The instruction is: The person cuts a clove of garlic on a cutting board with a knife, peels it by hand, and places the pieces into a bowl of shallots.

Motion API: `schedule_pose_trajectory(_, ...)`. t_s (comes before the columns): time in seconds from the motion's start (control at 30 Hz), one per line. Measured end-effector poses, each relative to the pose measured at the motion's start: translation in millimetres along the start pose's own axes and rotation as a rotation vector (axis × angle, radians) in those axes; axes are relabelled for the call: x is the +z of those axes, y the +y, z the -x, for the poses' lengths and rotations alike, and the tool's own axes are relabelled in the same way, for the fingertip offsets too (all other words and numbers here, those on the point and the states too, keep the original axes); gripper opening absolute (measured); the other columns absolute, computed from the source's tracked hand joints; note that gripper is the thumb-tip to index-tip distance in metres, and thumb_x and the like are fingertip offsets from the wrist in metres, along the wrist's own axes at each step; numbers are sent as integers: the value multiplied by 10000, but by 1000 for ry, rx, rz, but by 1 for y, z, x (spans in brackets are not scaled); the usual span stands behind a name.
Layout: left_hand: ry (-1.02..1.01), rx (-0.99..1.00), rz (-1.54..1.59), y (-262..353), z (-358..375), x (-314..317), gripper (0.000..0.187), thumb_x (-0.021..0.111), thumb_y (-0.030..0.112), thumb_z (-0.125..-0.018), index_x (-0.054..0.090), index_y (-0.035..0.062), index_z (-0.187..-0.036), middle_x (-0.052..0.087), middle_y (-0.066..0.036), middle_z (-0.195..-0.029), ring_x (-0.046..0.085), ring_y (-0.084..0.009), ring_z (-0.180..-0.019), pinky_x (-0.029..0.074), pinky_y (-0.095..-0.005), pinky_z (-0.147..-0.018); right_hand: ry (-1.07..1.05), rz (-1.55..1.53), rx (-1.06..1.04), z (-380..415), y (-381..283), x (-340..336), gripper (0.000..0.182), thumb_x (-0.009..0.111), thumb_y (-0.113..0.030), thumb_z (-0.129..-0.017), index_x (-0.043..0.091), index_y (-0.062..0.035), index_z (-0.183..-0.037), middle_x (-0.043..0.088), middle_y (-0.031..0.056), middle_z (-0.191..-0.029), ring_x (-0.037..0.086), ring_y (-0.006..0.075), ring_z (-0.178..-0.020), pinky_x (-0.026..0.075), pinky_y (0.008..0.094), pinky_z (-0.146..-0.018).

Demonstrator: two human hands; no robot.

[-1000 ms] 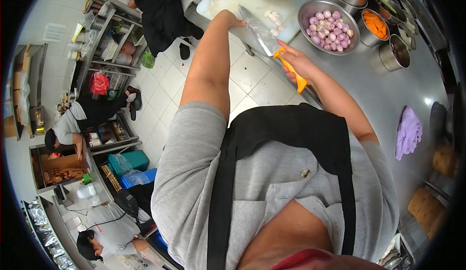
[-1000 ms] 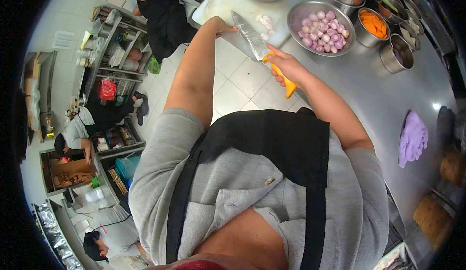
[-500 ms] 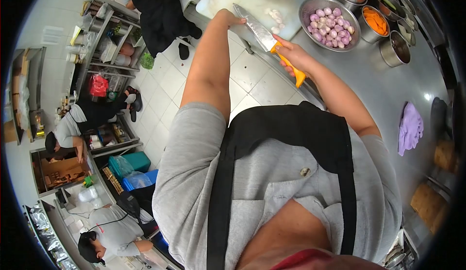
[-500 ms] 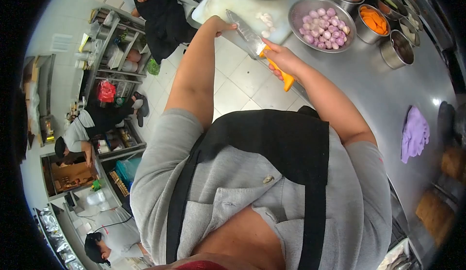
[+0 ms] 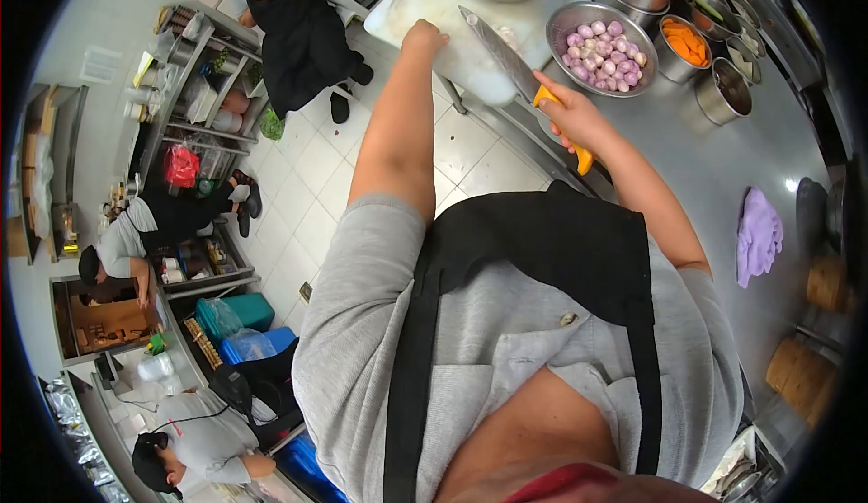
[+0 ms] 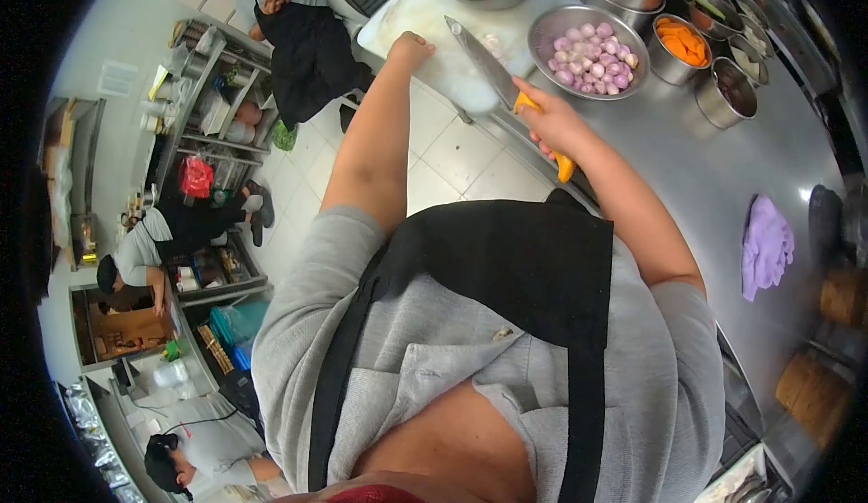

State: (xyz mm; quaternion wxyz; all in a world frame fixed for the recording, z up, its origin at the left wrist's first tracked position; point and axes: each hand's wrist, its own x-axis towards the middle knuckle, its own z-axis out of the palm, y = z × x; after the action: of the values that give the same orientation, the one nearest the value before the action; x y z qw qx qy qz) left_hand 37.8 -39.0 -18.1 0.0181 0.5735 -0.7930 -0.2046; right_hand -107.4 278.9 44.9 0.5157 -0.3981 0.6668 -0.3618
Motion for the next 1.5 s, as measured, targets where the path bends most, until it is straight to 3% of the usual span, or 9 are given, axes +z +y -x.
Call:
schedule_pose_trajectory(0.07, 191, -52, 284, 9, 22, 1, 318, 674, 216, -765, 625, 110, -1060, 617, -154, -1109, 590, -314, -1029, 477, -363, -854, 42, 112, 4, -2, 7, -2, 515, 452, -226, -928, 330, -345, -1414, 488, 37, -628, 498, 121, -484, 441, 274, -447)
schedule_pose_trajectory(0.13, 405, 109, 316, 20, 41, 9, 313, 640, 136, -749, 629, 134, -1062, 594, -143, -1148, 552, -317, -1076, 452, -372, -880, 276, 505, -455, -11, 27, -1, 566, 484, -178, -881, 348, -368, -1396, 552, 118, -723, 607, 239, -663, 500, 367, -630)
schedule_pose_trajectory(0.27, 703, 663, 82, 51, 102, 10, 422, 592, 1, -696, 646, 213, -1057, 539, -57, -1244, 422, -315, -1203, 340, -427, -973, 293, 840, -288, 21, -5, 0, 522, 502, -157, -838, 462, -337, -1327, 603, 159, -872, 623, 320, -798, 502, 426, -722)
schedule_pose_trajectory(0.5, 418, 1142, -191, 61, 125, 2, 334, 659, 81, -665, 692, 272, -937, 594, 62, -1170, 469, -229, -1179, 285, -454, -982, 350, 970, -343, 23, -6, 2, 503, 524, -163, -850, 474, -358, -1312, 565, 136, -857, 614, 305, -769, 497, 414, -687)
schedule_pose_trajectory(0.73, 505, 1012, -137, 39, 78, 13, 151, 648, 167, -757, 722, 240, -867, 652, 45, -1106, 483, -195, -1190, 235, -461, -1044, 298, 894, -296, 58, -20, -13, 503, 538, -133, -828, 494, -275, -1309, 599, 159, -896, 612, 323, -830, 489, 426, -718)
schedule_pose_trajectory(0.93, 414, 930, 182, 11, 39, 22, 143, 618, 135, -813, 693, 120, -933, 630, -56, -1143, 553, -258, -1107, 423, -369, -942, 275, 774, -316, 103, -2, -26, 507, 526, -140, -851, 456, -258, -1339, 591, 203, -892, 591, 363, -826, 463, 430, -749)
schedule_pose_trajectory(1.1, 450, 344, 470, 11, 48, 36, 311, 584, 168, -869, 582, 55, -1158, 562, -175, -1194, 508, -327, -1139, 410, -380, -966, 332, 767, -155, 93, 3, -11, 528, 492, -126, -856, 407, -196, -1372, 592, 232, -919, 589, 374, -847, 468, 436, -754)
schedule_pose_trajectory(1.4, 468, 366, 587, 26, 65, 49, 427, 441, 215, -936, 447, -15, -1296, 531, -232, -1205, 494, -356, -1136, 385, -406, -976, 246, 862, -213, 42, -4, 30, 543, 492, -121, -876, 352, -184, -1397, 595, 238, -919, 590, 400, -833, 468, 470, -754)
schedule_pose_trajectory(1.5, 447, 372, 632, 26, 74, 42, 436, 439, 224, -940, 446, -42, -1285, 529, -243, -1201, 490, -363, -1137, 379, -407, -982, 388, 840, -356, 38, 21, 18, 546, 488, -131, -893, 333, -190, -1413, 590, 169, -843, 605, 303, -686, 497, 404, -635)
